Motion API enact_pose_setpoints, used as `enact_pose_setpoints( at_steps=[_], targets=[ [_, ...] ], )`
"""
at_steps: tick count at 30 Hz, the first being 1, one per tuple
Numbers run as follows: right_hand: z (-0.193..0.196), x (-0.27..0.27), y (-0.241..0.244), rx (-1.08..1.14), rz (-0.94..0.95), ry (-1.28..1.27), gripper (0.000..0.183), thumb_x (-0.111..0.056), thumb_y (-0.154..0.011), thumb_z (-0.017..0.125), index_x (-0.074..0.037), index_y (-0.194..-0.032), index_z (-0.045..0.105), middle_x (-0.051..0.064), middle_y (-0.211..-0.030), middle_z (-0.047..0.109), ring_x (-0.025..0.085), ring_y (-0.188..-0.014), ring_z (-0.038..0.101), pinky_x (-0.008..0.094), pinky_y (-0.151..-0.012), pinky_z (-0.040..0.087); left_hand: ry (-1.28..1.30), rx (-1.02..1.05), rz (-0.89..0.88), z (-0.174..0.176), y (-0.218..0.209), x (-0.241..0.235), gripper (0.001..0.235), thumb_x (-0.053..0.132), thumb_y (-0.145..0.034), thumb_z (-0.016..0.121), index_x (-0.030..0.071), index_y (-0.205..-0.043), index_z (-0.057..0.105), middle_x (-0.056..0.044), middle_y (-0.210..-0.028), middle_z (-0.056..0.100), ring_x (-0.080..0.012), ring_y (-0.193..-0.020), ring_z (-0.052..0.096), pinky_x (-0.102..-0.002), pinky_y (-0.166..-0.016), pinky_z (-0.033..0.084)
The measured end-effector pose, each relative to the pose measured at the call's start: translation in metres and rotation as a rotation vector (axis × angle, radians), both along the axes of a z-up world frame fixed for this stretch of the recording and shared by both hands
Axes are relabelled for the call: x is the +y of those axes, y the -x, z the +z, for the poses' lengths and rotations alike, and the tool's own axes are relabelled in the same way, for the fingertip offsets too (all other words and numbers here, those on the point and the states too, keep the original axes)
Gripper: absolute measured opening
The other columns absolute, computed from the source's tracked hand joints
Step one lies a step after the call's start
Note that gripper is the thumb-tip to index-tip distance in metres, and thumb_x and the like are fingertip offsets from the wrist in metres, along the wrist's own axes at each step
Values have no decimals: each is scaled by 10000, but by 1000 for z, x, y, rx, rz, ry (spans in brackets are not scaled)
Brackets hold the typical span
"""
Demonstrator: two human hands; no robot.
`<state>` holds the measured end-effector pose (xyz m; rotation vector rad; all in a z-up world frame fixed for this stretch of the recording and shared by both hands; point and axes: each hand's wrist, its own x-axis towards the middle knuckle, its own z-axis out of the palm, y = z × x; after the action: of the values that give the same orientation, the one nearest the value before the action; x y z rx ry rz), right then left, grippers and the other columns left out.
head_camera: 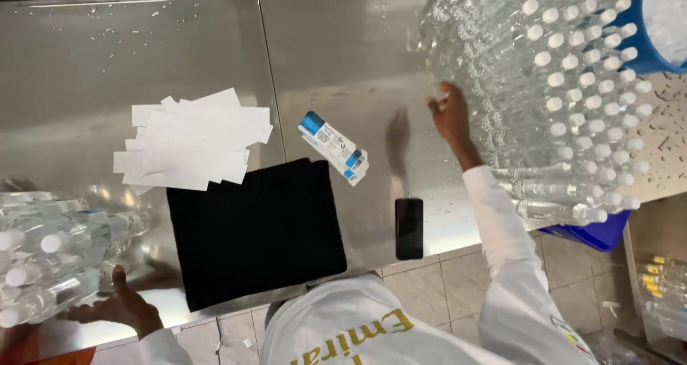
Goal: The person picks up a clear plastic water bottle and a rectangular paper label from a stainless steel table. They wrap the label around the bottle, smooth it out, and then place the labeled bottle aside. This process is repeated for multiple bottles throughout the video.
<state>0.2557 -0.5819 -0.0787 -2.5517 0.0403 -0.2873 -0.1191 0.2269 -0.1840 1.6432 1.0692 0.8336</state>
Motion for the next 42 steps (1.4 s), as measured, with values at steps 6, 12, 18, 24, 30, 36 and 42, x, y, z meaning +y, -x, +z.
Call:
enact_pose_setpoints(
  at_steps=[6, 12, 18, 24, 30, 36, 42],
  targets=[
    [63, -77, -229, -179, -213, 164, 561, -316, -1253, 686, -121, -1635, 325, 283, -1482, 529, 530, -1241, 730, 635, -974, 634, -47, 154, -67, 65, 14, -124, 1180, 197, -1158, 1002, 243, -1743, -22, -214, -1829, 49, -517, -1699, 180, -697, -1385, 247],
    [37, -118, -319, 12, -160, 439, 666, -431, -1204, 765, 41, -1566, 465, 253, -1559, 516, 497, -1296, 645, 587, -981, 563, 135, 292, -130, 156, -17, -248, 991, -25, -1075, 776, 89, -1713, 27, -174, -1753, 66, -407, -1607, 289, -538, -1334, 391],
    [77, -62, -221, -145, -27, 205, 307, -153, -1049, 871, -58, -1177, 608, 178, -1079, 765, 357, -835, 734, 546, -725, 556, 177, 262, -124, 196, -18, -255, 701, 18, -1082, 691, 22, -1633, 258, -185, -1571, 222, -336, -1453, 382, -516, -1222, 473],
    [136, -7, -46, 41, 121, 310, 308, -352, -1017, 910, -81, -961, 774, 84, -849, 755, 294, -741, 661, 477, -723, 491, 249, 161, -259, 188, -16, -241, 700, 236, -1022, 729, 68, -1604, 379, -220, -1605, 315, -364, -1496, 448, -494, -1160, 541],
    [147, 116, 92, 880, 108, -293, 269, -282, -907, 814, -31, -847, 741, 136, -664, 634, 196, -539, 582, 327, -471, 451, 303, 51, -485, 137, -20, -243, 680, 245, -1059, 780, 111, -1623, 424, -145, -1564, 270, -385, -1425, 463, -550, -1165, 542],
    [111, 272, 133, 1090, 165, -390, 395, -332, -958, 824, 17, -803, 723, 126, -646, 636, 165, -453, 594, 281, -372, 456, 400, 89, -740, 154, -31, -241, 584, 242, -1096, 716, 161, -1596, 426, -131, -1564, 278, -405, -1459, 469, -546, -1184, 535],
    [51, 310, 166, 1126, 161, -365, 715, -632, -1075, 607, 26, -888, 814, 116, -572, 624, 198, -400, 596, 296, -346, 479, 387, 118, -680, 153, -1, -182, 561, 222, -1088, 709, 156, -1581, 448, -145, -1561, 317, -403, -1439, 503, -528, -1163, 546]
  ],
)
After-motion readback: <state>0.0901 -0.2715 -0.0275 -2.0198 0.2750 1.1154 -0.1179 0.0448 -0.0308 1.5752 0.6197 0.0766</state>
